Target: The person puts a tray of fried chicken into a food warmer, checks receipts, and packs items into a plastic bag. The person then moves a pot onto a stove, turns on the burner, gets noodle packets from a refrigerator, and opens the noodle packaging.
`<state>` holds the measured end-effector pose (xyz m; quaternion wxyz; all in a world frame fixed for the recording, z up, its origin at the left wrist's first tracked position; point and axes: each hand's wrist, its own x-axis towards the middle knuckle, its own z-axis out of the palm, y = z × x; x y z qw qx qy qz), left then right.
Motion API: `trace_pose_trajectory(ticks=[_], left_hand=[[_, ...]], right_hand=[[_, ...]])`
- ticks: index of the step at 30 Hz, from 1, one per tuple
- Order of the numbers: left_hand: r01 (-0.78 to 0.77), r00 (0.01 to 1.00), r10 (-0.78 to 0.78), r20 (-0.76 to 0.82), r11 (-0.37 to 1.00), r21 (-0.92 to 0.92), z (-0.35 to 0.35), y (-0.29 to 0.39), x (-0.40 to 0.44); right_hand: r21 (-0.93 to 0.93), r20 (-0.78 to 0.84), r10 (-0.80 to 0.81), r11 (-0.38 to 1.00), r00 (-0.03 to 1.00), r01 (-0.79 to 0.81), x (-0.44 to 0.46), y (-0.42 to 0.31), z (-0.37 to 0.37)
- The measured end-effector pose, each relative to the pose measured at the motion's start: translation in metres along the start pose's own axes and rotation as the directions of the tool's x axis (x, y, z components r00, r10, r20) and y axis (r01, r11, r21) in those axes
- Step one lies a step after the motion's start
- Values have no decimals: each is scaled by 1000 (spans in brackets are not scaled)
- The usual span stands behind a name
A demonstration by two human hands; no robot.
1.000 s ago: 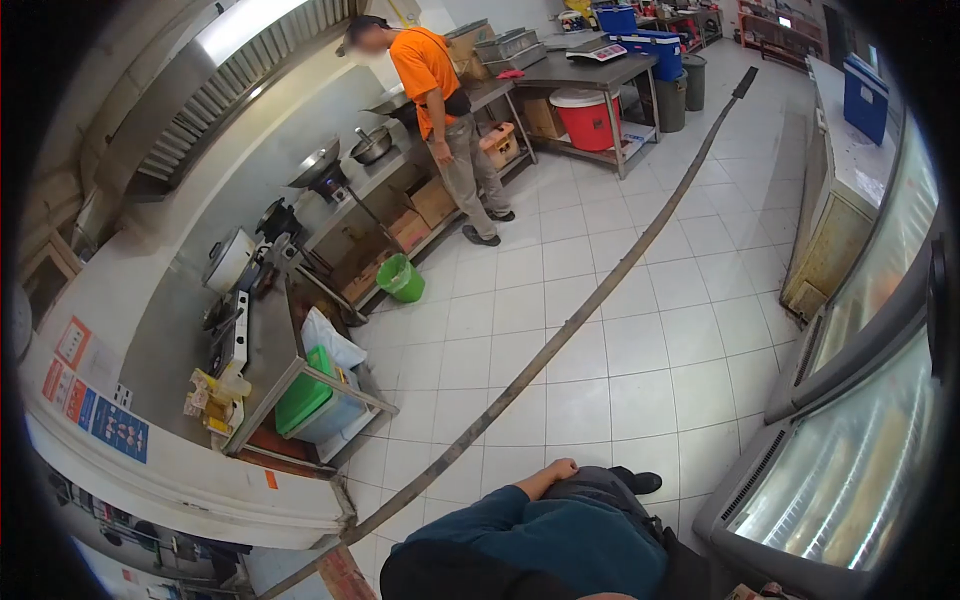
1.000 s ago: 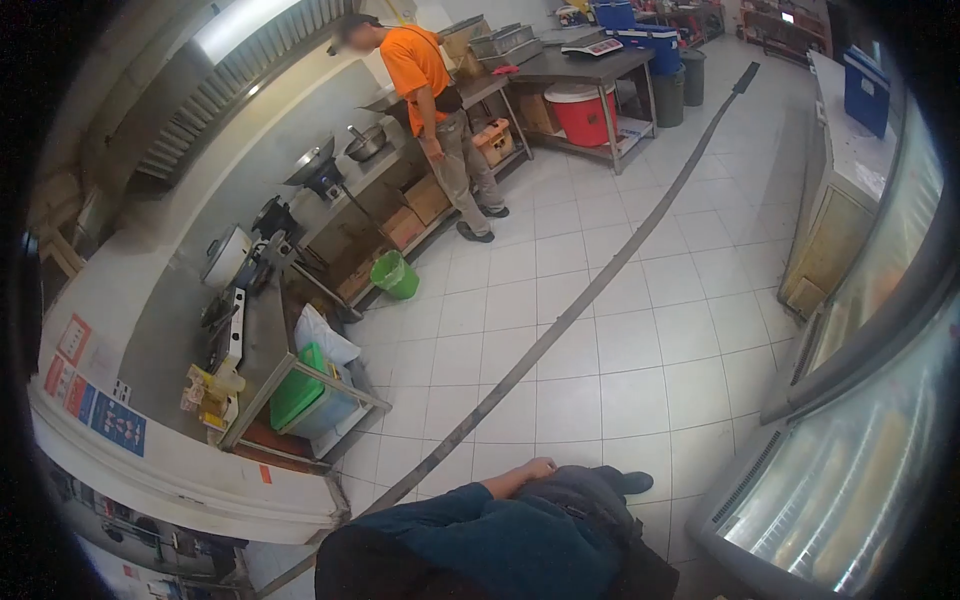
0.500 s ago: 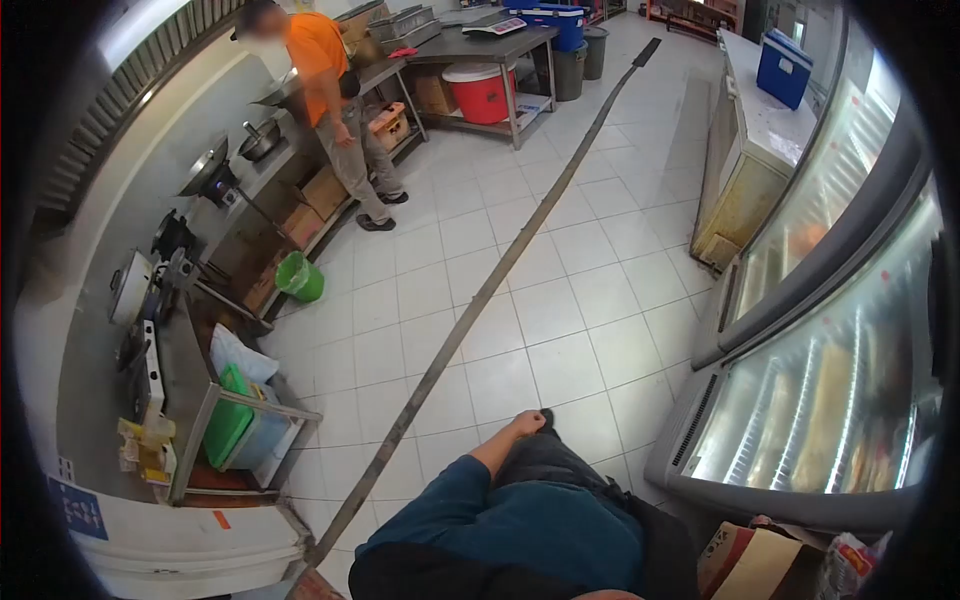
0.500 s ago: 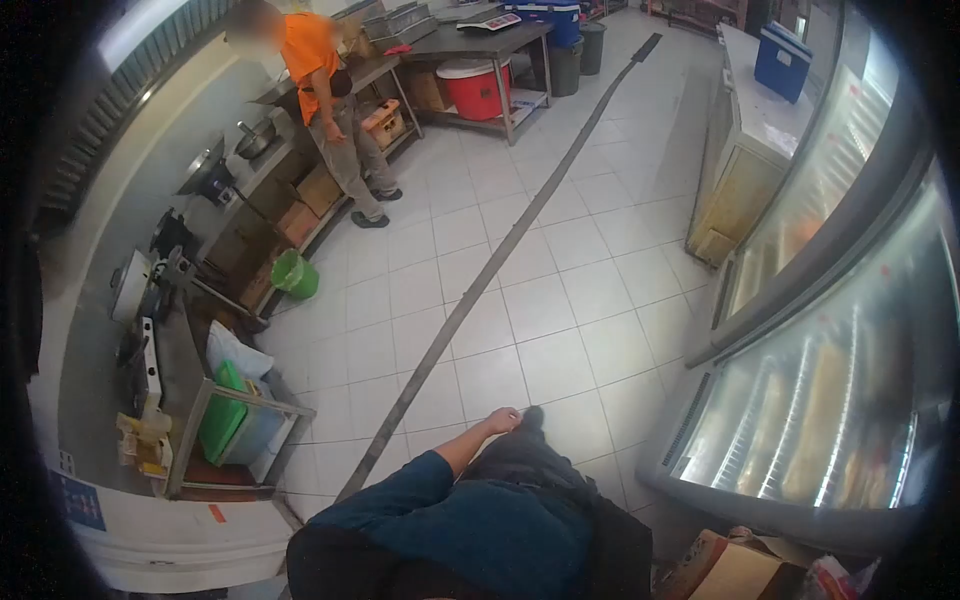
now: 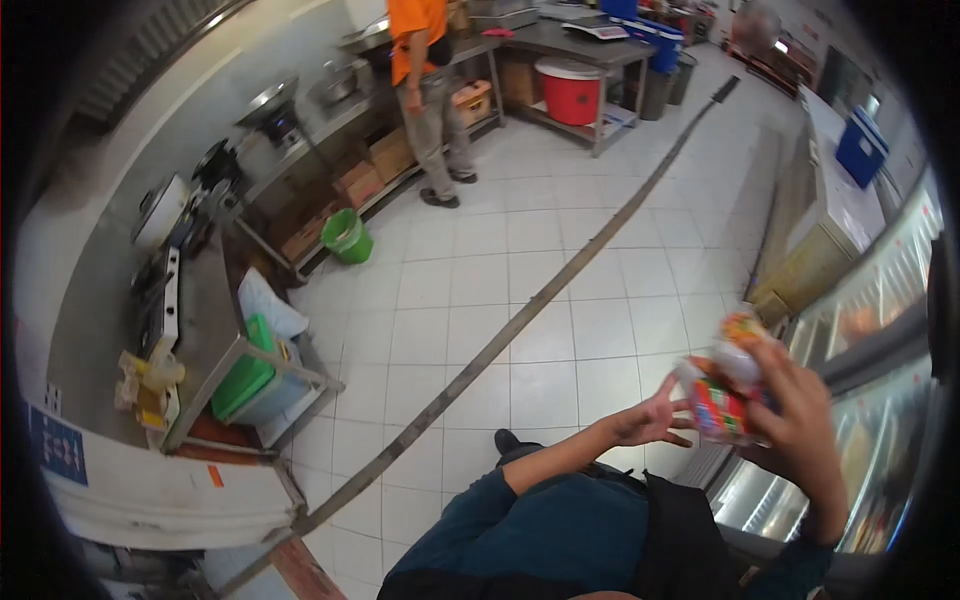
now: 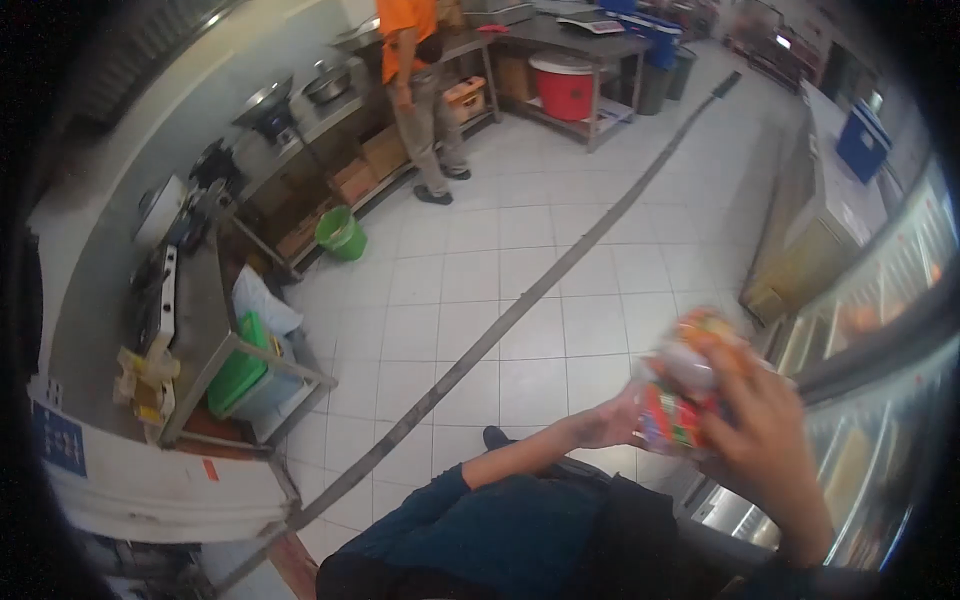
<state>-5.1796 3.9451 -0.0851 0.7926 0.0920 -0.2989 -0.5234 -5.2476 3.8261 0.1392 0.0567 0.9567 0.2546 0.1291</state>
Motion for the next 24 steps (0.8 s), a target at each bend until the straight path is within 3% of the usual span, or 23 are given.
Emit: trace_pose_trajectory(ticks=[2, 3, 4, 5, 6, 7, 8, 10, 12, 13, 15, 17, 20, 21, 22, 24], left_hand=[[-150, 988, 148, -44, 987, -63, -17, 26, -34], [-244, 946, 227, -232, 969, -47, -25, 40, -54], [-391, 908, 377, -180, 919, -48, -26, 60, -75], [-473, 802, 447, -396, 880, 36, -21, 78, -96], [-561, 704, 510, -494, 826, 54, -34, 90, -121], [-659, 663, 592, -459, 752, 19, -51, 101, -143], [-674, 604, 626, -493, 731, 102, -42, 125, -160], [-755, 524, 649, -551, 654, 51, -66, 140, -199], [-814, 484, 688, -541, 581, 11, -28, 173, -213], [-841, 461, 706, -538, 541, -9, -6, 188, -218], [-860, 402, 744, -533, 507, 59, -1, 207, -233], [-814, 327, 794, -512, 512, 275, -15, 213, -255], [-587, 218, 845, -488, 513, 626, -32, 236, -281], [-515, 190, 853, -486, 508, 690, -38, 248, -290], [-451, 169, 852, -495, 513, 730, -44, 262, -298], [-371, 146, 824, -548, 559, 742, -56, 290, -315]], right_hand=[[-4, -65, -192, 981, 979, 193, 55, -22, 48], [38, -124, -260, 963, 958, 267, 80, -37, 80], [77, -185, -318, 938, 930, 337, 101, -54, 112], [76, -180, -332, 934, 926, 349, 120, -76, 133], [73, -177, -344, 930, 922, 361, 139, -96, 150], [109, -170, -383, 908, 908, 403, 155, -113, 163], [144, -167, -426, 882, 889, 449, 173, -127, 170], [353, -185, -506, 766, 843, 537, 211, -149, 150], [566, -228, -555, 593, 800, 572, 243, -164, 147], [709, -252, -499, 487, 829, 509, 260, -169, 149], [757, -166, -438, 518, 883, 399, 289, -181, 159], [746, -122, -421, 558, 899, 363, 321, -194, 174], [920, -89, -241, 352, 966, 172, 359, -213, 217], [984, -41, -340, 152, 940, 98, 376, -213, 246], [998, 38, -335, -39, 941, -54, 392, -219, 261], [846, 216, -385, -386, 897, -369, 422, -230, 286]])
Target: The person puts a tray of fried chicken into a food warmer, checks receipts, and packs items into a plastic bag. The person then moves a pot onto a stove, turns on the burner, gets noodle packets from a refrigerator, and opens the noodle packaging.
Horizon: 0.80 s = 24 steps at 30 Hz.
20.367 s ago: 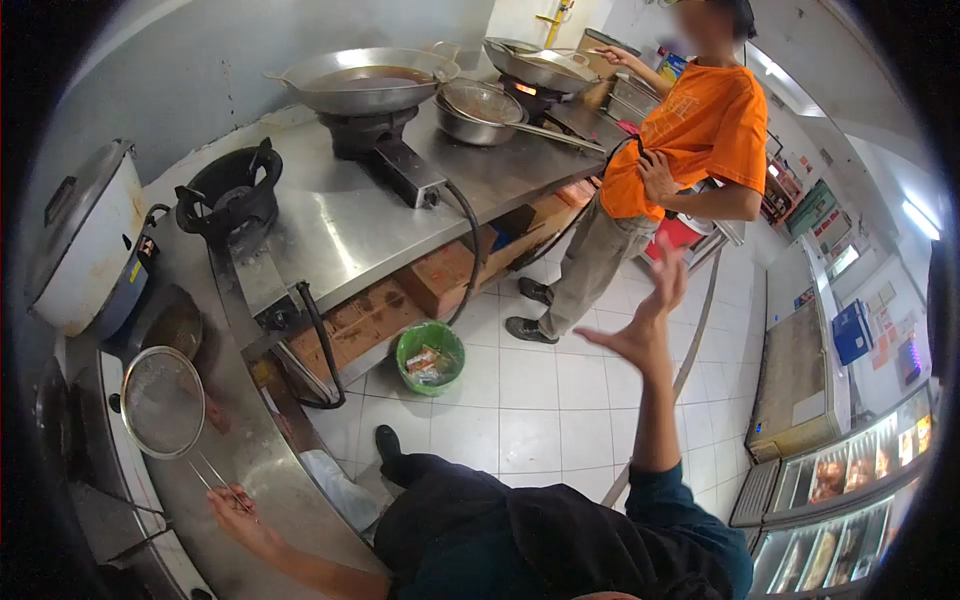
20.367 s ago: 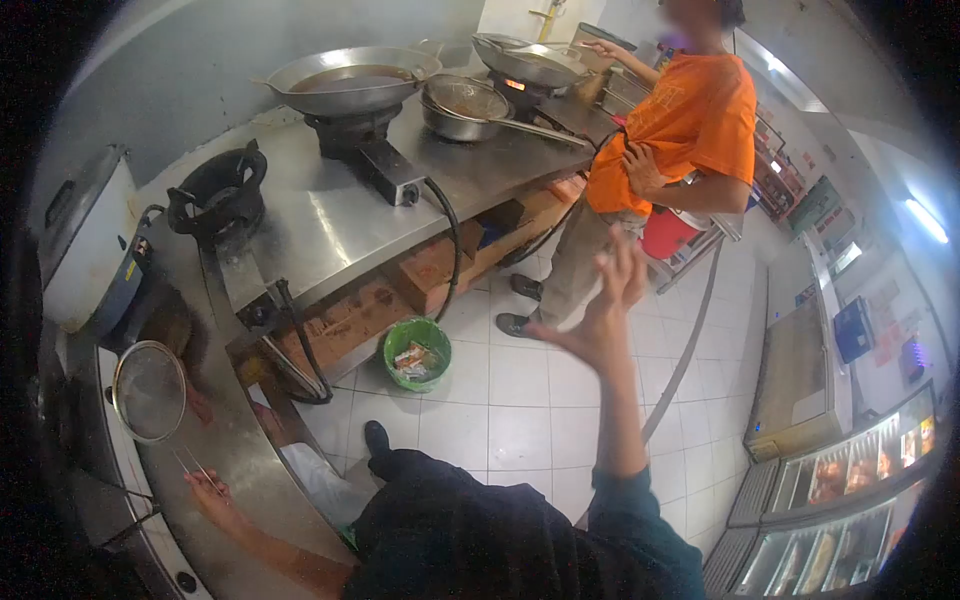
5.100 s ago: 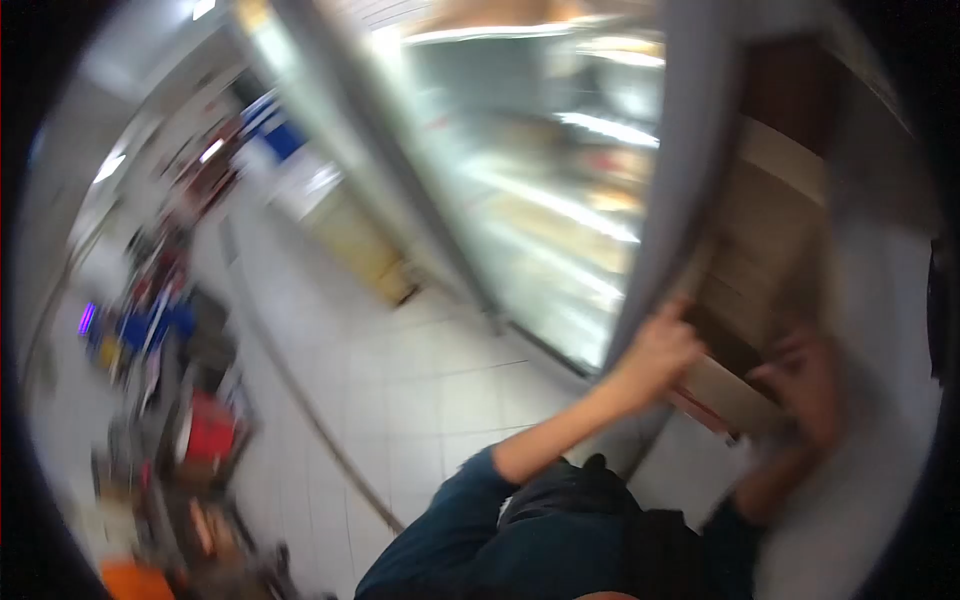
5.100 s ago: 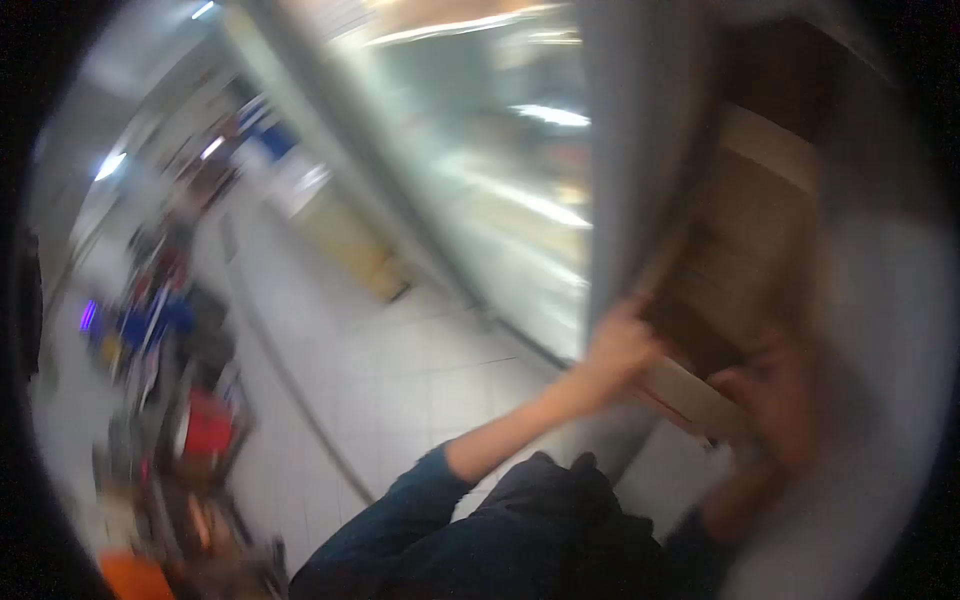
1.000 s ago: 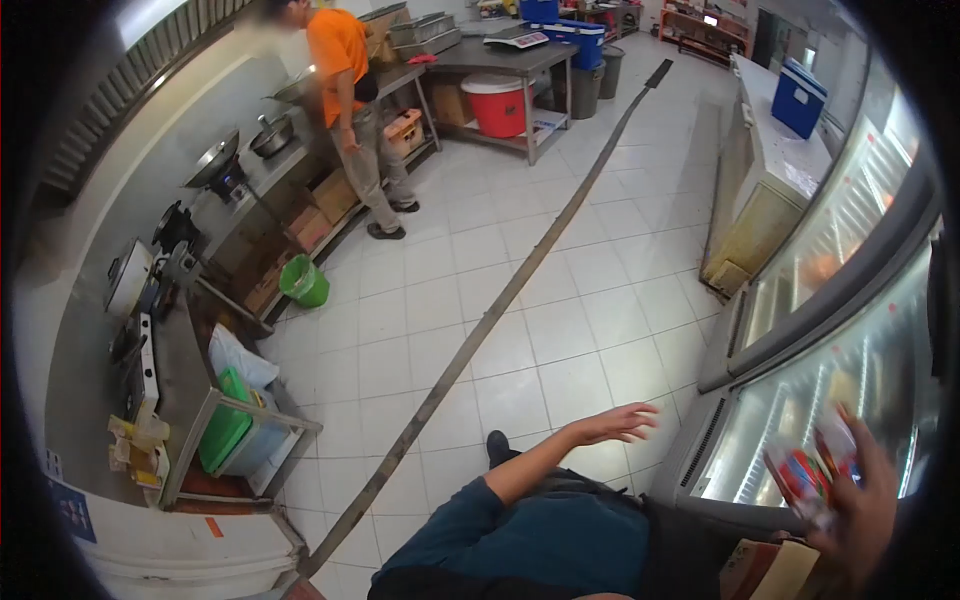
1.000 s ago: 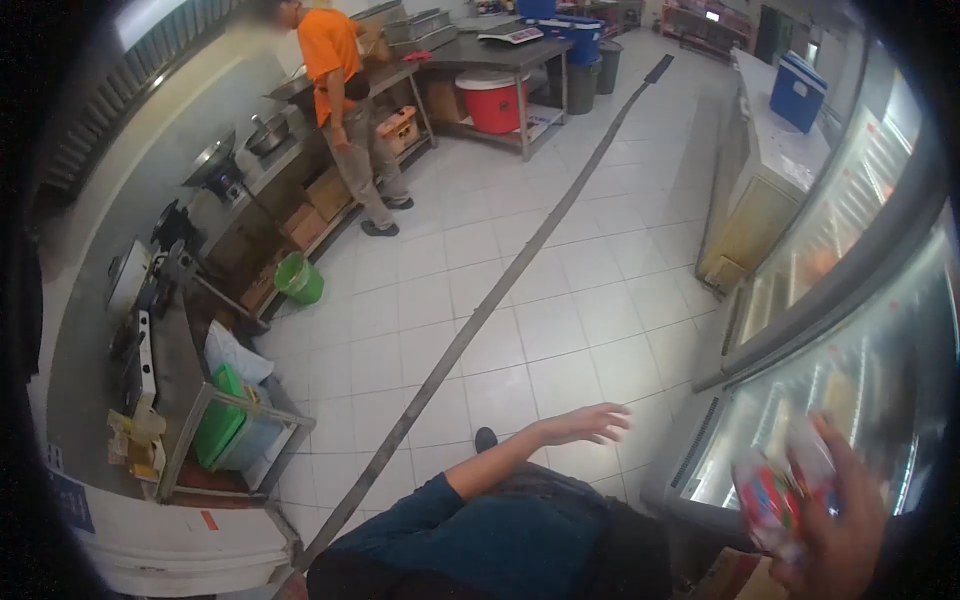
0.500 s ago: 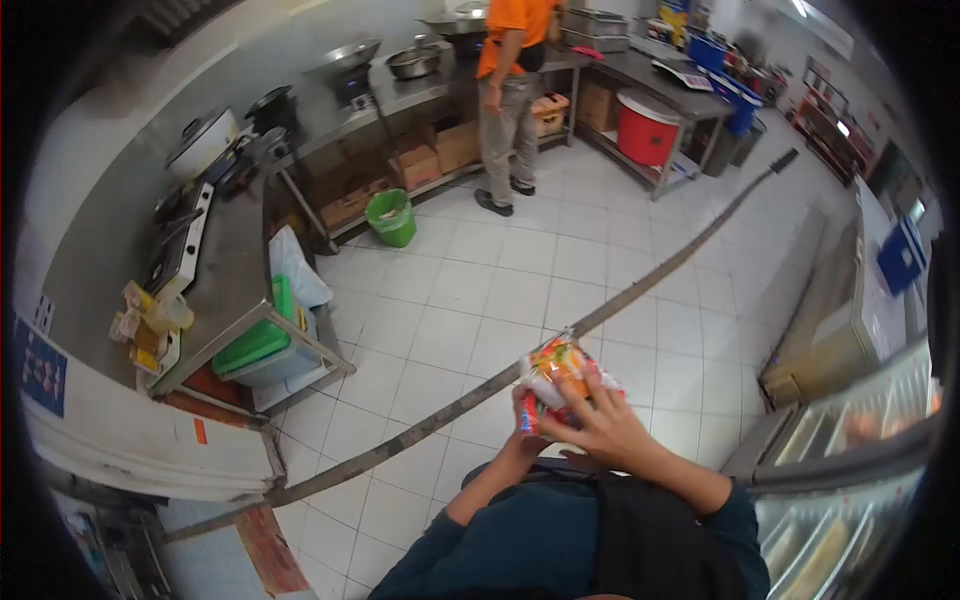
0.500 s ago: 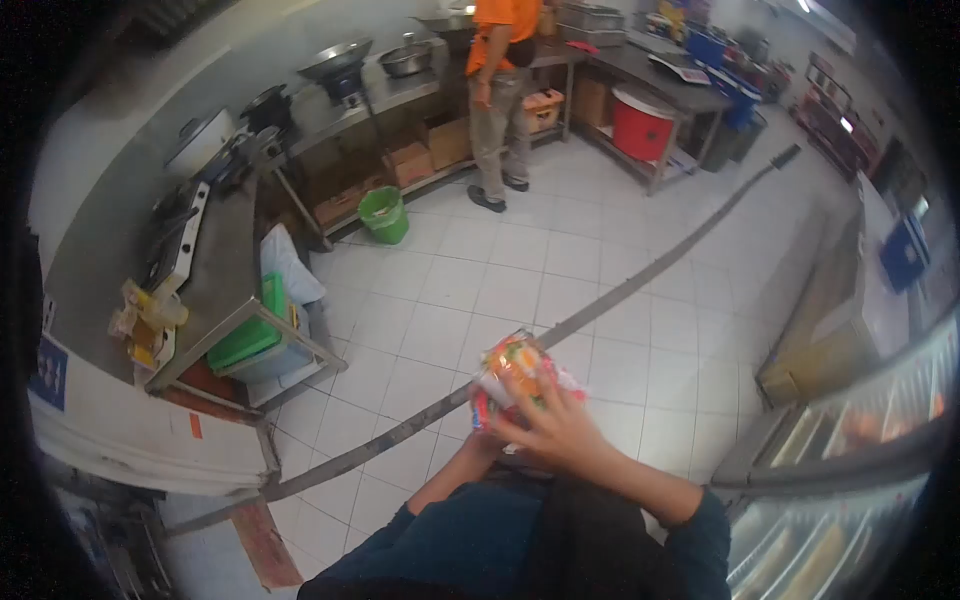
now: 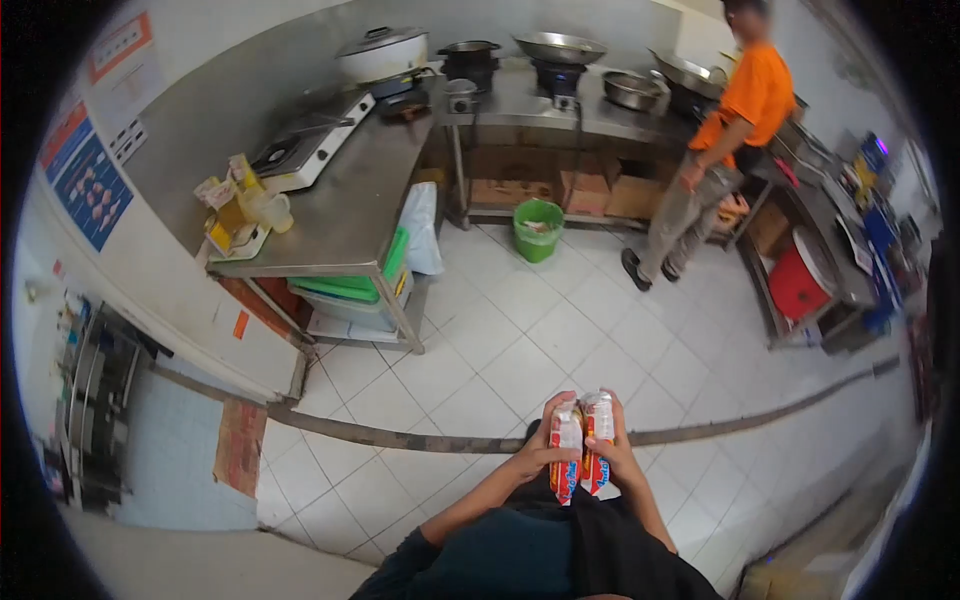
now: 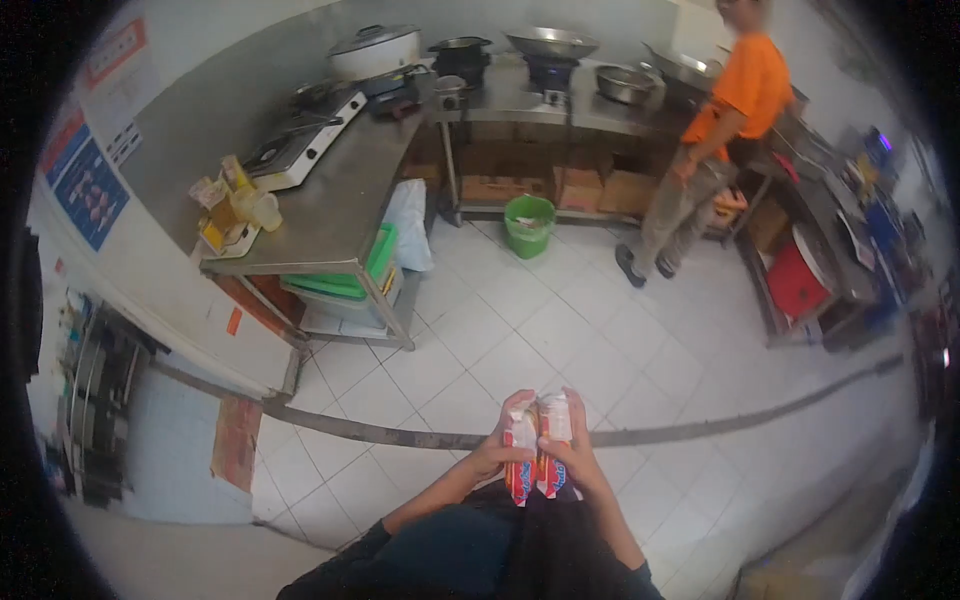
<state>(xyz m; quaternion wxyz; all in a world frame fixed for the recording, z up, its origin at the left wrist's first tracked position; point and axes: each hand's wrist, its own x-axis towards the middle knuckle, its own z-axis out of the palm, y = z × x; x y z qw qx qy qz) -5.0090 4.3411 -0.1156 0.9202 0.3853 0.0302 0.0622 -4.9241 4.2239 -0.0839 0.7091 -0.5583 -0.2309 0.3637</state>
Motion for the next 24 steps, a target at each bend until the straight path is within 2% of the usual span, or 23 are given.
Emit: trace_pose_trajectory(ticks=[3, 6, 7, 10, 11, 13, 14, 15, 17, 19, 22, 23, 24], left_hand=[[12, 998, -7, -62, 996, 92, -18, 15, 43], [69, 987, -79, -143, 995, -79, -42, 28, 87], [28, 984, -49, -170, 992, -121, -48, 36, 101], [44, 969, -121, -213, 941, -336, -79, 63, 128], [-24, 980, -47, -191, 935, -353, -93, 68, 135], [-361, 921, 346, -179, 931, -58, -79, 104, 131], [-285, 958, 221, -181, 796, -533, -94, 116, 135], [-203, 979, 93, -180, 441, -874, -109, 128, 139], [-407, 913, 310, -265, 746, -527, -150, 122, 141], [-503, 820, 396, -414, 844, -188, -175, 125, 137], [-331, 788, 370, -492, 929, 167, -227, 180, 138], [-344, 773, 228, -591, 935, -90, -255, 204, 138], [-345, 765, 59, -641, 878, -330, -292, 231, 142]], right_hand=[[147, -49, 69, 987, 996, -61, 53, 26, -23], [130, -41, 106, 986, 993, -100, 108, 14, -32], [154, -37, 128, 981, 991, -121, 126, 5, -30], [274, 38, 257, 927, 966, -257, 183, 8, -45], [347, 214, 328, 855, 920, -385, 206, 22, -59], [357, 245, 378, 821, 893, -446, 238, 22, -55], [356, 259, 396, 809, 881, -468, 258, 20, -51], [411, 242, 309, 826, 920, -385, 270, -6, -19], [448, 293, 359, 767, 886, -459, 307, -7, 0], [482, 298, 434, 700, 850, -526, 340, 9, 12], [563, 379, 385, 625, 841, -540, 376, 17, 42], [630, 375, 374, 568, 848, -529, 386, 19, 53], [650, 353, 354, 573, 866, -499, 399, 24, 65]])
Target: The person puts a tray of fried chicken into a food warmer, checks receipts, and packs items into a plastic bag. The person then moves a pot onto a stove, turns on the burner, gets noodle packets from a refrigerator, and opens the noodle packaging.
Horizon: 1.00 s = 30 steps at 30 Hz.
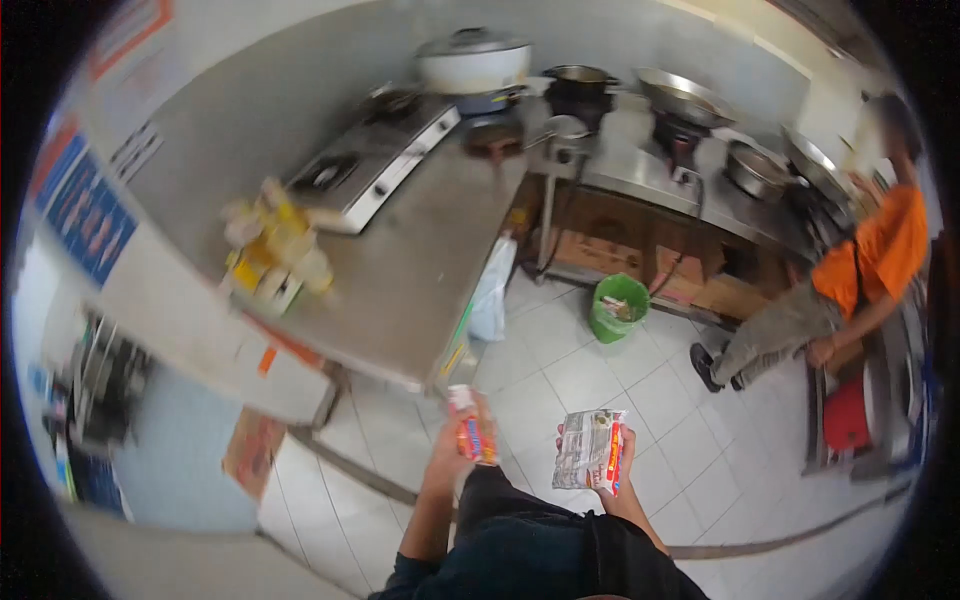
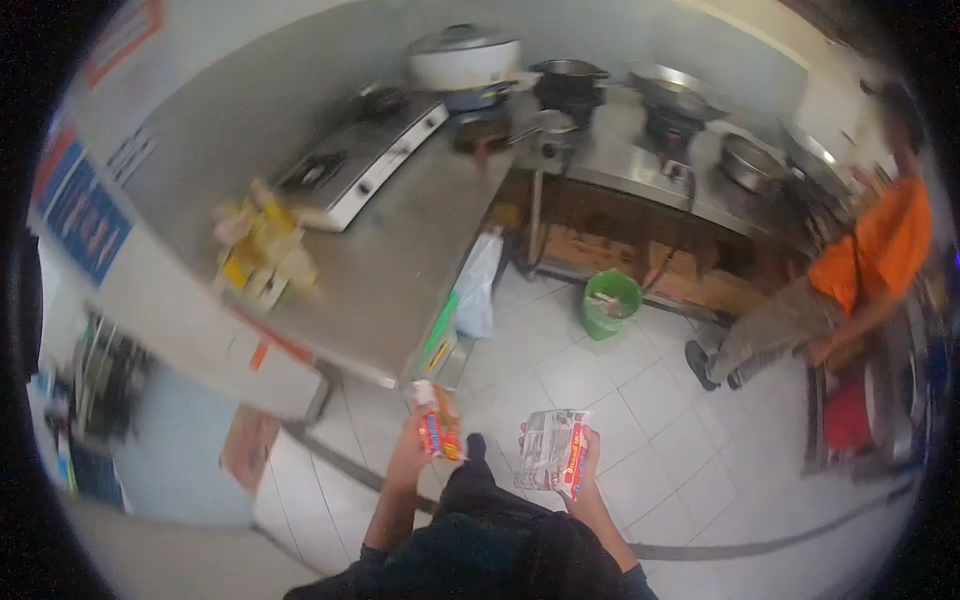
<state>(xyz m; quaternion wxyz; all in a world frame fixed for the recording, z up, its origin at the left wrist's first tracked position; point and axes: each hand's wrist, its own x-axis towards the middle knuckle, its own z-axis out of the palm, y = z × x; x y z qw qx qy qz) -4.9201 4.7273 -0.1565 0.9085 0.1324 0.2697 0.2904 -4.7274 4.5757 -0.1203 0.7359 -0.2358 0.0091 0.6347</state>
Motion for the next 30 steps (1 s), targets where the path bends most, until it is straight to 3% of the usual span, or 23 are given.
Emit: trace_pose_trajectory(ticks=[2, 3, 4, 5, 6, 8, 10, 13, 14, 15, 16, 17, 19, 22, 24, 25, 28, 29, 30], left_hand=[[7, 992, 38, -123, 937, 350, -53, 70, 67], [-103, 954, 252, -164, 786, 610, -43, 96, 86], [-194, 875, 472, -108, 546, 815, -29, 124, 107], [-51, 814, 576, -77, 203, 978, -43, 152, 135], [117, 742, 670, 20, -159, 980, -59, 173, 161], [294, 782, 615, -104, -215, 931, -32, 202, 169], [530, 731, 660, -174, -388, 754, -30, 219, 198], [419, 663, 722, 196, -575, 702, -35, 208, 226], [98, 758, 554, 344, -618, 780, -26, 199, 226], [-229, 775, 380, 505, -575, 785, -11, 188, 218], [-484, 819, 151, 553, -334, 809, 17, 169, 200], [-627, 778, -70, 625, -20, 779, 50, 147, 180], [-811, 549, -249, 798, 73, 580, 90, 108, 143], [-613, 702, -170, 691, 349, 709, 78, 70, 120], [-644, 743, -28, 669, 242, 726, 85, 80, 98], [-626, 766, 3, 642, 230, 745, 84, 88, 90], [-549, 835, 101, 540, 200, 811, 55, 112, 76], [-499, 867, 109, 487, 181, 848, 50, 123, 69], [-446, 895, 118, 431, 162, 880, 45, 135, 62]], right_hand=[[25, -25, -104, 994, 994, 105, 29, 7, 0], [66, -71, -115, 991, 991, 120, 45, 9, -3], [46, -91, -145, 988, 985, 149, 57, 8, 5], [21, -113, -165, 985, 980, 168, 68, 5, 14], [-6, -137, -176, 984, 975, 177, 76, 5, 22], [11, -161, -214, 976, 963, 219, 88, 3, 35], [-19, -179, -245, 969, 953, 245, 109, 7, 38], [17, -216, -363, 927, 906, 376, 128, 10, 39], [35, -256, -390, 911, 885, 411, 132, 11, 43], [81, -262, -374, 910, 890, 406, 136, 12, 47], [147, -252, -362, 902, 897, 405, 136, 14, 53], [217, -243, -347, 891, 906, 399, 137, 16, 59], [290, -256, -329, 871, 909, 397, 142, 24, 70], [296, -273, -282, 885, 920, 359, 138, 48, 71], [295, -204, -225, 914, 953, 279, 138, 59, 67], [166, -364, -134, 965, 922, 205, 134, 63, 73], [-426, -539, -456, 873, 708, 237, 146, 96, 66], [-621, -446, -641, 724, 624, 301, 147, 103, 73], [-791, -206, -746, 508, 634, 341, 147, 105, 80]])
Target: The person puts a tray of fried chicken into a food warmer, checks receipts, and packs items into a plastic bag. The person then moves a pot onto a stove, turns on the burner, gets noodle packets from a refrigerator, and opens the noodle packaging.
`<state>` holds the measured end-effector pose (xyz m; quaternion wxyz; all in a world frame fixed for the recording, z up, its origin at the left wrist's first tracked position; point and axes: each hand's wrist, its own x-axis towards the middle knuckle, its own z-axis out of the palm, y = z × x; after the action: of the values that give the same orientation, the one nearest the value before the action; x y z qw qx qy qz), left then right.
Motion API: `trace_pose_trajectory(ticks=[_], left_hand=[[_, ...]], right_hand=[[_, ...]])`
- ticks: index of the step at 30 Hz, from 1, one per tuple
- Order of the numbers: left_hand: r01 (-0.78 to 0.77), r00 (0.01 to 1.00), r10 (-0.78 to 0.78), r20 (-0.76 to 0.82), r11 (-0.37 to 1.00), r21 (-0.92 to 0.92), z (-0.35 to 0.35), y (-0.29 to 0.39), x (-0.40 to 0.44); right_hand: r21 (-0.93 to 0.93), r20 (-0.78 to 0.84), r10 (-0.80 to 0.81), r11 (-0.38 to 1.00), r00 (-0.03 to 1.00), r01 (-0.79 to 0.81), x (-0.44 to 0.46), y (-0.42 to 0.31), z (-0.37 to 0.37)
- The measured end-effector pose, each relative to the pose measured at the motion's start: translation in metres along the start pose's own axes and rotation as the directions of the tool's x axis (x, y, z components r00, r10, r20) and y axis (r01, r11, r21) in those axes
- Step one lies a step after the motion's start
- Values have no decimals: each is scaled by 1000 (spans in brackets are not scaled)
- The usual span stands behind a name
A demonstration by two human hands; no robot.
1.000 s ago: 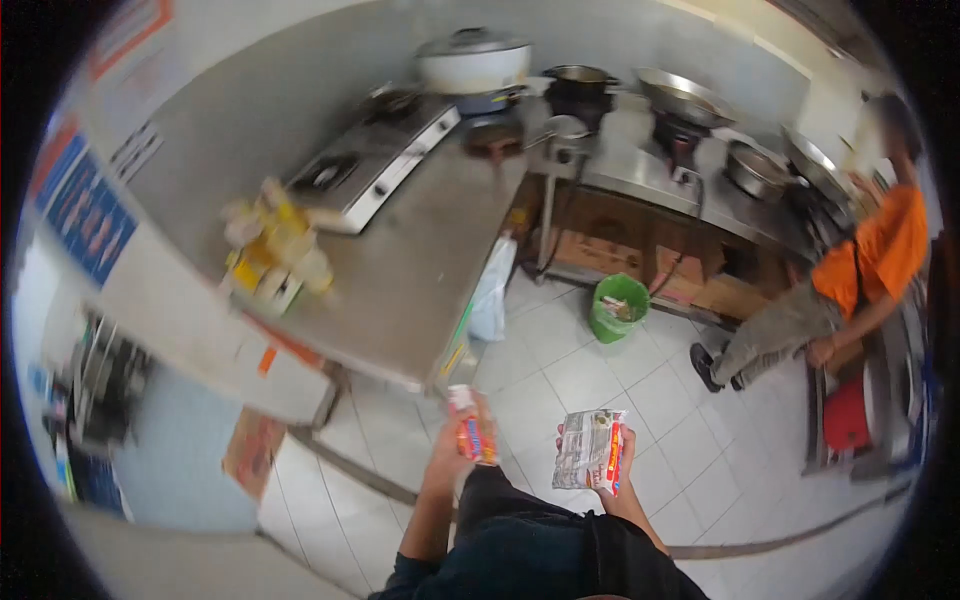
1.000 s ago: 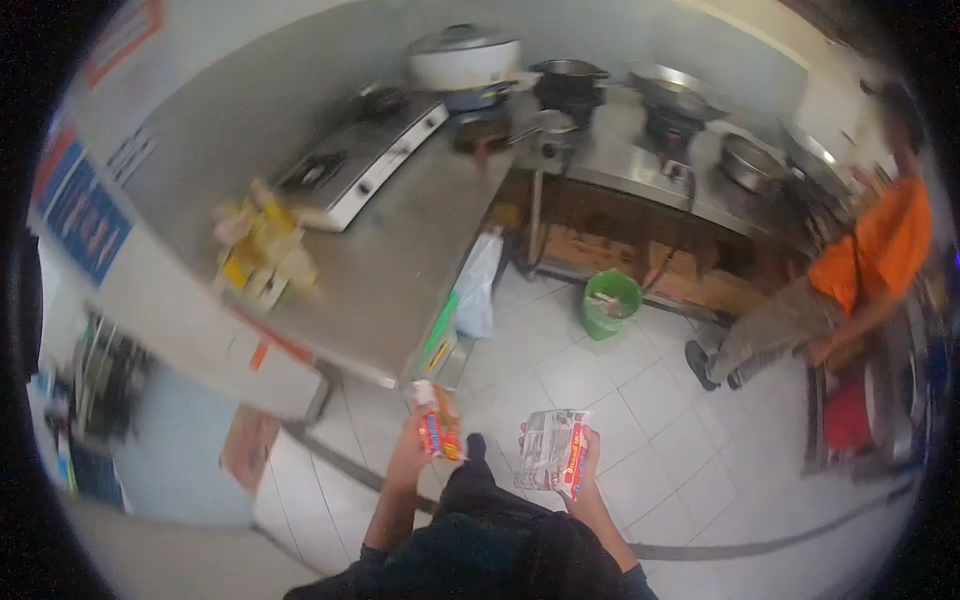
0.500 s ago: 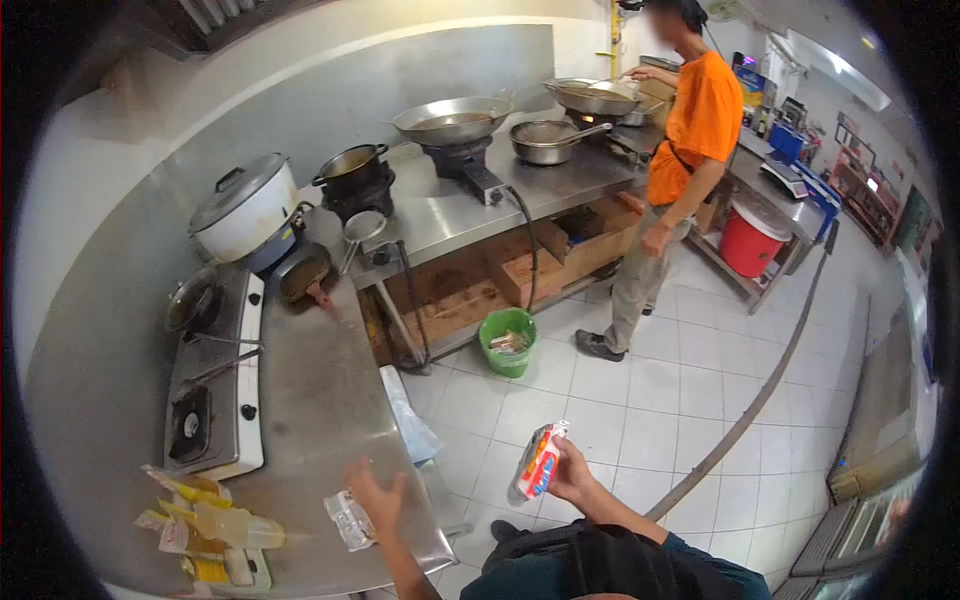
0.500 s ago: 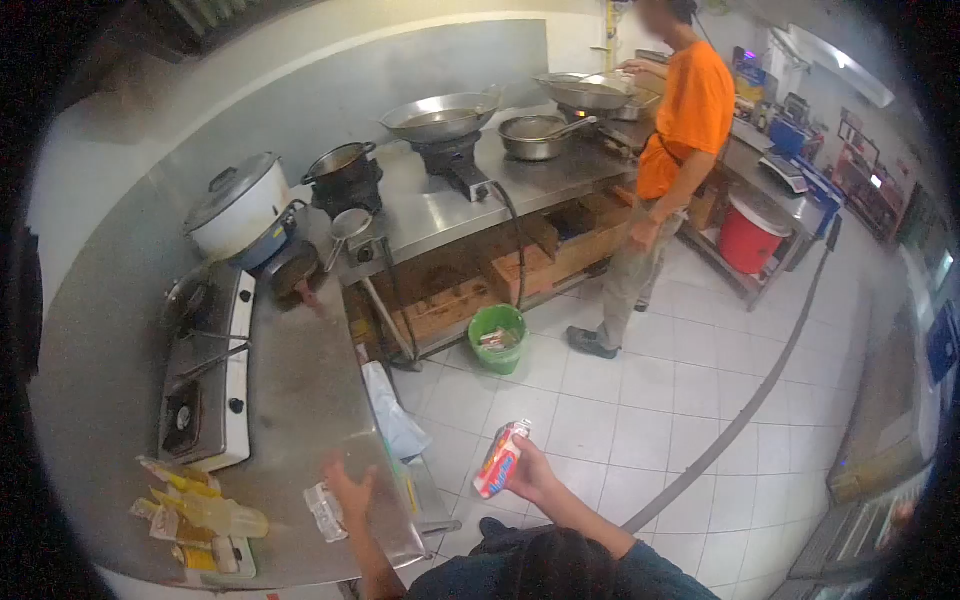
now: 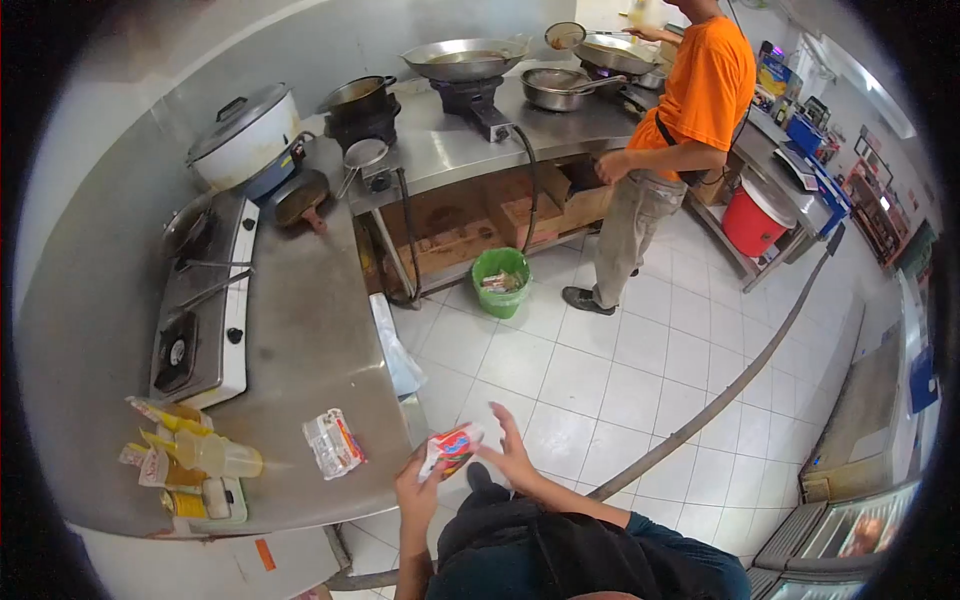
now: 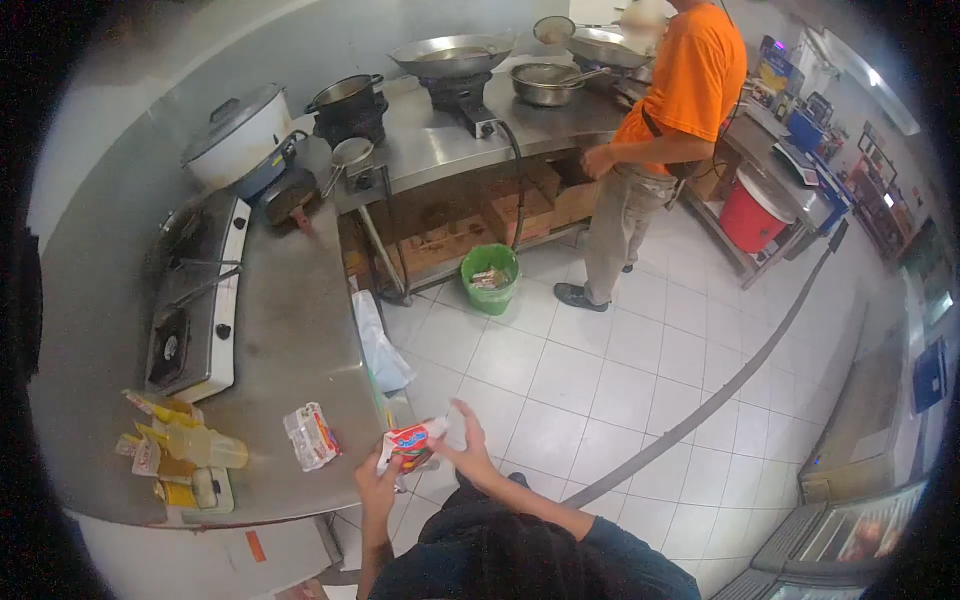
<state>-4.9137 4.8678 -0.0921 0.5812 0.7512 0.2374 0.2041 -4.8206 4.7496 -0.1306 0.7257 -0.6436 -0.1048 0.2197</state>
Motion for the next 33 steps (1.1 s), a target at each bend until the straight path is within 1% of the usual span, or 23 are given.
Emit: trace_pose_trajectory(ticks=[1, 2, 3, 4, 6, 7, 9, 10, 12, 15, 16, 17, 18, 19, 21, 22, 23, 26, 27, 30, 31, 33], left_hand=[[-14, 1000, 14, -7, 998, 67, -12, -2, -7], [-29, 999, 31, -12, 991, 133, -23, -5, -14], [-48, 999, 52, -13, 979, 198, -33, -6, -20], [-42, 999, 43, 1, 968, 249, -42, -5, -26], [-43, 999, 33, 35, 937, 347, -61, -2, -32], [-73, 997, 70, 20, 951, 301, -70, -4, -31], [-133, 990, 138, -9, 969, 207, -90, -13, -30], [-130, 990, 137, -27, 976, 177, -102, -22, -29], [-121, 990, 129, -59, 985, 122, -128, -39, -28], [-31, 992, 43, -120, 995, 96, -164, -47, -31], [6, 998, -13, -53, 992, -127, -179, -54, -28], [66, 998, -61, 26, 936, -345, -191, -68, -28], [144, 989, -96, 116, 828, -542, -204, -84, -28], [240, 967, -126, 219, 736, -633, -217, -99, -26], [264, 951, -118, 285, 790, -554, -235, -106, -25], [270, 942, -114, 315, 814, -514, -241, -108, -25], [279, 938, -95, 335, 781, -559, -246, -115, -22], [245, 943, -81, 323, 824, -511, -256, -118, -19], [237, 946, -74, 314, 821, -520, -258, -120, -17], [146, 960, -14, 281, 878, -456, -258, -143, -9], [131, 958, 2, 286, 886, -445, -258, -148, -7], [65, 977, 22, 211, 915, -397, -261, -141, -5]], right_hand=[[-134, 135, -224, 961, 965, 242, -1, -7, 5], [-227, 290, -413, 847, 863, 482, -3, -16, 12], [-182, 346, -395, 861, 851, 474, -9, -29, 25], [-115, 437, -360, 887, 824, 448, -11, -26, 37], [5, 603, -305, 925, 737, 379, -13, -15, 62], [33, 546, -372, 905, 751, 425, -13, -6, 75], [91, 528, -414, 896, 741, 436, -12, 6, 102], [120, 518, -435, 889, 736, 441, -13, 11, 117], [117, 472, -393, 915, 789, 386, -19, 21, 148], [131, 405, -342, 940, 848, 316, -21, 44, 201], [133, 385, -326, 945, 864, 297, -20, 49, 216], [116, 342, -245, 969, 907, 218, -23, 52, 229], [82, 351, -236, 972, 906, 221, -25, 57, 239], [43, 359, -226, 973, 906, 226, -23, 63, 246], [-42, 376, -221, 966, 900, 255, -24, 69, 258], [-35, 382, -203, 972, 902, 233, -26, 72, 263], [-26, 389, -186, 977, 902, 213, -27, 76, 268], [29, 386, -178, 983, 905, 181, -26, 96, 276], [56, 381, -182, 983, 907, 174, -24, 102, 277], [129, 333, -170, 983, 928, 134, -23, 111, 280], [157, 353, -131, 984, 926, 79, -24, 110, 280], [238, 313, -77, 971, 947, 0, -26, 108, 280]])
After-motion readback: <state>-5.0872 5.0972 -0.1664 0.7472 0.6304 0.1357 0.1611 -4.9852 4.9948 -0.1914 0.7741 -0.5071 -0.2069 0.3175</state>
